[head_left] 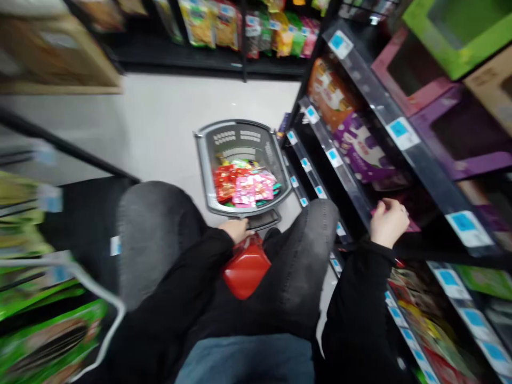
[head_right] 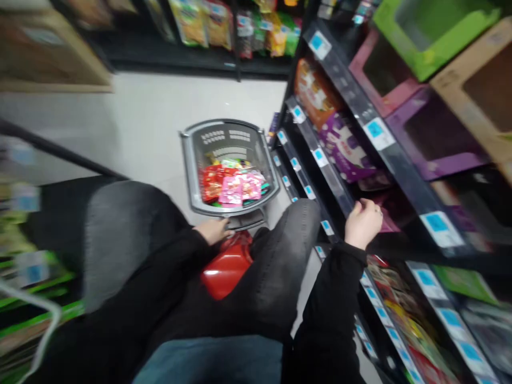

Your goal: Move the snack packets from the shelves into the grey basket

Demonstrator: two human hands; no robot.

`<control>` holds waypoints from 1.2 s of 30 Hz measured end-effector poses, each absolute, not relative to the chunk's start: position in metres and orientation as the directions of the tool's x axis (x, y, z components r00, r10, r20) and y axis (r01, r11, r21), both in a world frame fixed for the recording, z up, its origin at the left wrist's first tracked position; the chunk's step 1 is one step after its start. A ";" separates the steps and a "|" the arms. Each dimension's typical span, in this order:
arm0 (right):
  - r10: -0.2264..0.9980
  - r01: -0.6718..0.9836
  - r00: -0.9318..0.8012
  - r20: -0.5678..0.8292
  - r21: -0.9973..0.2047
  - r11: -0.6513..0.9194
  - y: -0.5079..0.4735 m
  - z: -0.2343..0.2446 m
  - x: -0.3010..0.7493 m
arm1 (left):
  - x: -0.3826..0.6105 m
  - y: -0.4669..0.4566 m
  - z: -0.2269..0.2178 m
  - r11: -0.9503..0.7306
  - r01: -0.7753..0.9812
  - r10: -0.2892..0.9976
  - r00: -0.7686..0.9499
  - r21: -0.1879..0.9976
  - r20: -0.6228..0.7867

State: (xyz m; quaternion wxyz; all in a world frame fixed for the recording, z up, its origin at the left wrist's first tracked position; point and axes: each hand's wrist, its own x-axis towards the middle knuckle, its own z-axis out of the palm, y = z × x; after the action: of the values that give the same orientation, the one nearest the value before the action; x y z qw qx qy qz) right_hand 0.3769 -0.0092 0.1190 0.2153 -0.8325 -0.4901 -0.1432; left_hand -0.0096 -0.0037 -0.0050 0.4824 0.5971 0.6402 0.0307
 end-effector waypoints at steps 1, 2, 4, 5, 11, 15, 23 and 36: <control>0.690 0.837 0.520 0.503 -0.138 -0.530 -0.026 0.125 0.399 | -0.007 -0.001 -0.007 0.249 0.766 0.782 0.203 0.593 -0.589; 0.651 0.793 0.544 0.529 -0.071 -0.605 -0.041 0.128 0.418 | -0.005 0.000 -0.010 0.231 0.780 0.774 0.215 0.582 -0.595; 0.645 0.742 0.555 0.525 0.036 -0.669 -0.061 0.131 0.448 | -0.001 0.003 -0.016 0.260 0.808 0.755 0.172 0.529 -0.633; 0.660 0.736 0.550 0.512 0.077 -0.673 -0.066 0.130 0.459 | 0.000 0.003 -0.017 0.288 0.786 0.751 0.168 0.546 -0.638; 0.847 0.854 0.436 0.303 0.158 -0.496 -0.055 0.126 0.501 | -0.001 0.002 -0.011 0.283 0.781 0.750 0.182 0.557 -0.636; 0.831 0.878 0.470 0.299 -0.062 -0.474 -0.047 0.123 0.518 | -0.003 0.003 -0.001 -0.077 0.937 0.638 0.309 0.340 -0.705; 0.598 0.798 0.593 0.540 -0.296 -0.525 -0.053 0.119 0.523 | -0.001 0.000 0.001 -0.135 0.931 0.633 0.344 0.339 -0.694; 0.151 0.877 0.385 0.910 -0.310 -0.366 -0.069 0.124 0.475 | -0.023 0.004 -0.111 -0.007 0.665 0.918 0.300 0.746 -0.259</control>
State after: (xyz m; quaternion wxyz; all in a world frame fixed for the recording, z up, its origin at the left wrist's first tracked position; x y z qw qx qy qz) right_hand 0.4750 -0.0688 0.1244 0.4318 -0.7114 -0.3613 -0.4206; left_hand -0.0227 0.0042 -0.1109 0.4123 0.6927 0.5716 0.1534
